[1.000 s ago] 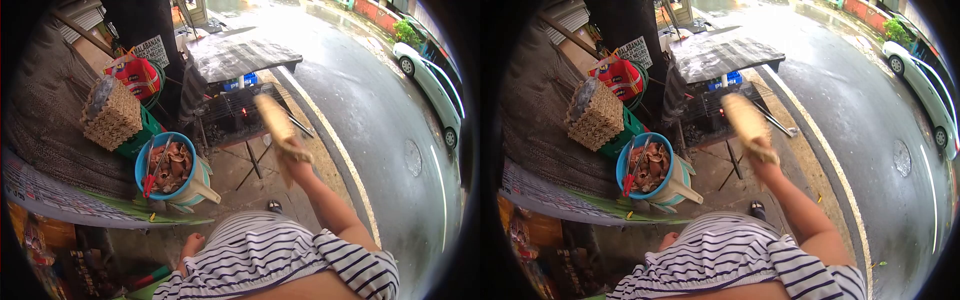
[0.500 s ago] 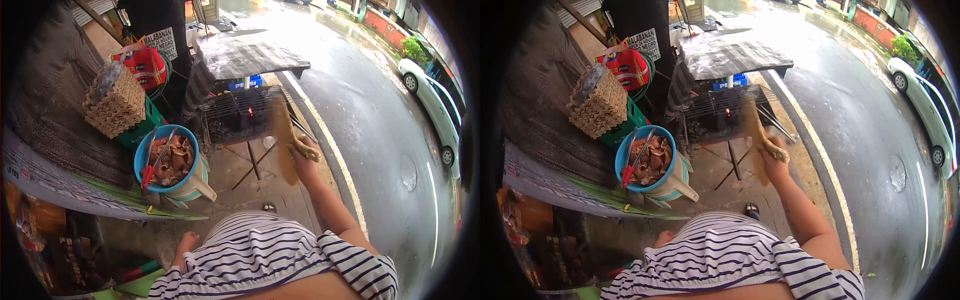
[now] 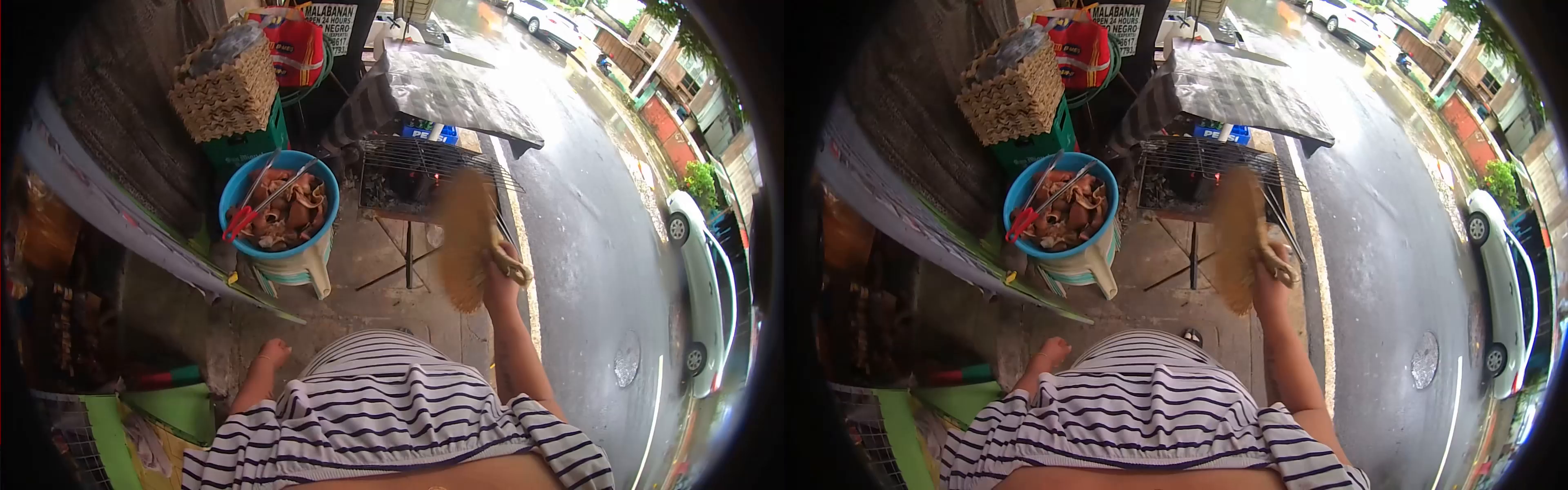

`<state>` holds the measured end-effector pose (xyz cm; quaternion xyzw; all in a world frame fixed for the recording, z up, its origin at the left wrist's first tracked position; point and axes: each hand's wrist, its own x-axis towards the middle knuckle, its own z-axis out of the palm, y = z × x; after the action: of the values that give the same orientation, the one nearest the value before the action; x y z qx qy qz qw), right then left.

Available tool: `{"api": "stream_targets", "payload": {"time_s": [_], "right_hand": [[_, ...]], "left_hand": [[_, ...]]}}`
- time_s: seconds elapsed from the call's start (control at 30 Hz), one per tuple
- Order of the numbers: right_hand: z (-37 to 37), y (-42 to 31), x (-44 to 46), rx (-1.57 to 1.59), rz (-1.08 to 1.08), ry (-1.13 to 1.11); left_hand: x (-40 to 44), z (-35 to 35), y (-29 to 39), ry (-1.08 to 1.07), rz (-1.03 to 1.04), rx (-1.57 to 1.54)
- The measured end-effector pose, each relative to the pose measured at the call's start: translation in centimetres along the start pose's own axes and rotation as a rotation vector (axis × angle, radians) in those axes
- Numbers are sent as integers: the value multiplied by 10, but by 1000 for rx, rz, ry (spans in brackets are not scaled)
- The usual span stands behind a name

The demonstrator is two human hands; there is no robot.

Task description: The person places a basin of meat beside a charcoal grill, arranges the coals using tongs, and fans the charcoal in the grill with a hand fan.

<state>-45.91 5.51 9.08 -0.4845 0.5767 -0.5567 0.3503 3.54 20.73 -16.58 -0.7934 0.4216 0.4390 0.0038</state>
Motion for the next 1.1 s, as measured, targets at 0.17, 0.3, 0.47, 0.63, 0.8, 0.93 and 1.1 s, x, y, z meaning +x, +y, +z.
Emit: {"api": "stream_targets", "payload": {"time_s": [0.17, 0.3, 0.47, 0.63, 0.8, 0.93, 1.1], "right_hand": [[6, -49, -22, -173, -257, -571], [17, -15, -14, -117, -70, -234], [6, -49, -37, -108, -71, -470], [18, -19, -44, -103, 34, -149], [23, 0, -37, -390, -301, -211], [44, -41, -56, -240, -113, -240], [31, -2, -45, -48, 38, -247]], "left_hand": [[-4, -4, -14, 41, 115, -97], [-8, -10, -27, 42, 202, 130], [2, -20, -45, 40, 88, -133], [-11, -32, -32, 21, 162, 79], [-8, -37, -63, -20, 141, 47], [-13, -40, -60, 33, 201, 96], [-5, -30, -82, 79, 218, 60]]}}
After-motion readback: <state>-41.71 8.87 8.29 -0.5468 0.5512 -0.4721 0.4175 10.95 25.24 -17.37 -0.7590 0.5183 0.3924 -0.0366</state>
